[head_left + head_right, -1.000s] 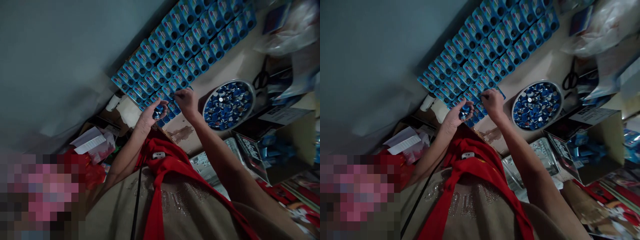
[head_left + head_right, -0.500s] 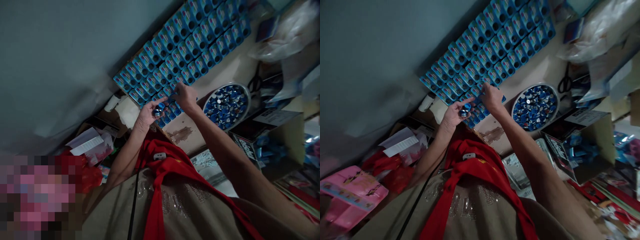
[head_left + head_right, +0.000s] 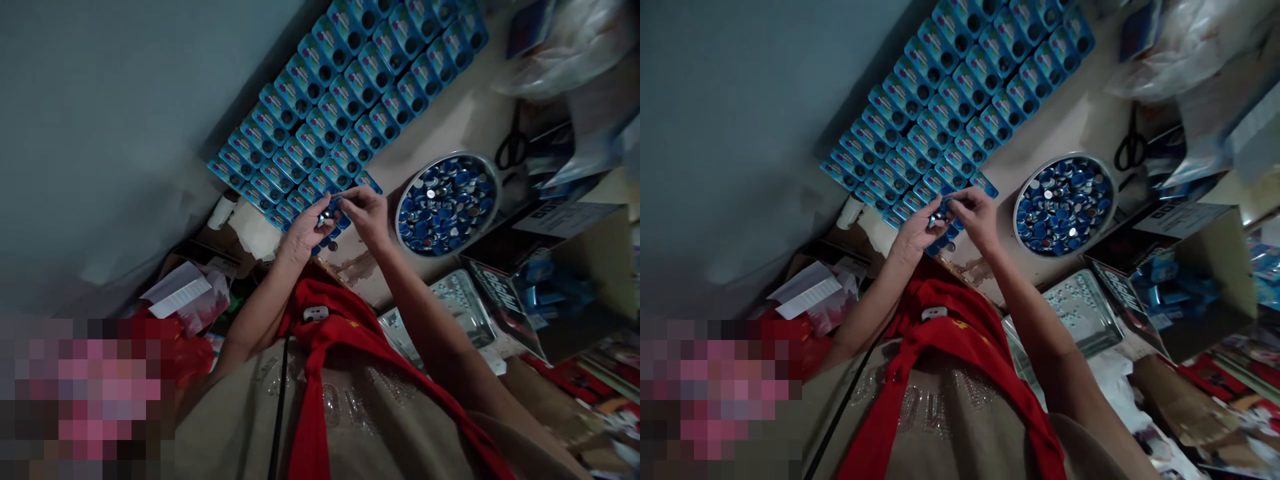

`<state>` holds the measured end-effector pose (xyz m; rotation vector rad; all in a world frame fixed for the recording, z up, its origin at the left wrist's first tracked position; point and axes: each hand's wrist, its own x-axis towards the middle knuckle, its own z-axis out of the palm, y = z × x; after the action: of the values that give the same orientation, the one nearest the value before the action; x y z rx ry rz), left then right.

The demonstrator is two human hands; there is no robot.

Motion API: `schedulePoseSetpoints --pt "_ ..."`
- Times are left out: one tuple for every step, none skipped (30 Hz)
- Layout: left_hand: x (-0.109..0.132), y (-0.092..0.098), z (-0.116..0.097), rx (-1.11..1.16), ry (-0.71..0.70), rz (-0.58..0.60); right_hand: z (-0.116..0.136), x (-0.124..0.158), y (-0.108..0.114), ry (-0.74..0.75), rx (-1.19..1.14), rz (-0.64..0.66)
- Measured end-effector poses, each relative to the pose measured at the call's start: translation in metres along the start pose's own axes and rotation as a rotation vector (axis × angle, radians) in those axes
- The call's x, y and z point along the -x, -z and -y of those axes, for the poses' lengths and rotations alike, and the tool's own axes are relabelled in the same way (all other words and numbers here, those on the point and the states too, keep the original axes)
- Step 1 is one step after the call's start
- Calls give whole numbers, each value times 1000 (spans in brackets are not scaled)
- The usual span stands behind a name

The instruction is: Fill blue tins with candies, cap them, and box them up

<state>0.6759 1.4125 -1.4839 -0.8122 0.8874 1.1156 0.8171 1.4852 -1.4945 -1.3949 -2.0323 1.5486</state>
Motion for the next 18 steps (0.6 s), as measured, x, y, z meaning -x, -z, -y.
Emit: schedulePoseSetpoints --pt "0 -7 -2 0 0 22 -1 -7 4 -23 -49 -52" --pt "1 -12 -5 -9 -11 43 -2 -14 7 -46 -84 -101" --pt "3 -16 -10 -24 -32 53 -4 -23 9 -66 -95 -136" --pt "6 -17 -15 -38 -57 48 -6 -31 9 -78 -74 -144" --pt "9 -16 -22 -46 -84 31 -8 -39 10 -82 -28 -141" --pt "12 -13 -28 -46 -109 7 -11 -47 9 -77 38 -131" --pt "15 -10 -35 -39 -131 -15 -14 -54 9 -66 121 -116" --pt "17 -5 -41 -30 -150 -28 -16 -59 9 -54 213 -97" --pt "20 -1 -46 -23 -168 -33 -19 -64 10 -42 305 -75" --pt "21 3 -50 -20 -182 -36 -21 -69 11 -33 391 -53" --pt "23 6 -52 -22 -194 -40 -22 -72 12 -27 466 -32" --pt "23 9 -54 -27 -202 -44 -23 -76 13 -30 527 -17" --pt "24 12 -55 -33 -207 -46 -23 -80 14 -40 576 -2" --pt "24 14 -54 -40 -213 -43 -22 -85 14 -59 619 18" --pt "23 16 -53 -48 -218 -34 -21 -89 13 -85 658 40" --pt "23 19 -52 -57 -221 -26 -21 -92 12 -114 691 62" --pt "23 21 -50 -65 -223 -26 -21 -95 11 -139 712 79" --pt "23 23 -48 -71 -222 -35 -22 -98 10 -158 720 88"
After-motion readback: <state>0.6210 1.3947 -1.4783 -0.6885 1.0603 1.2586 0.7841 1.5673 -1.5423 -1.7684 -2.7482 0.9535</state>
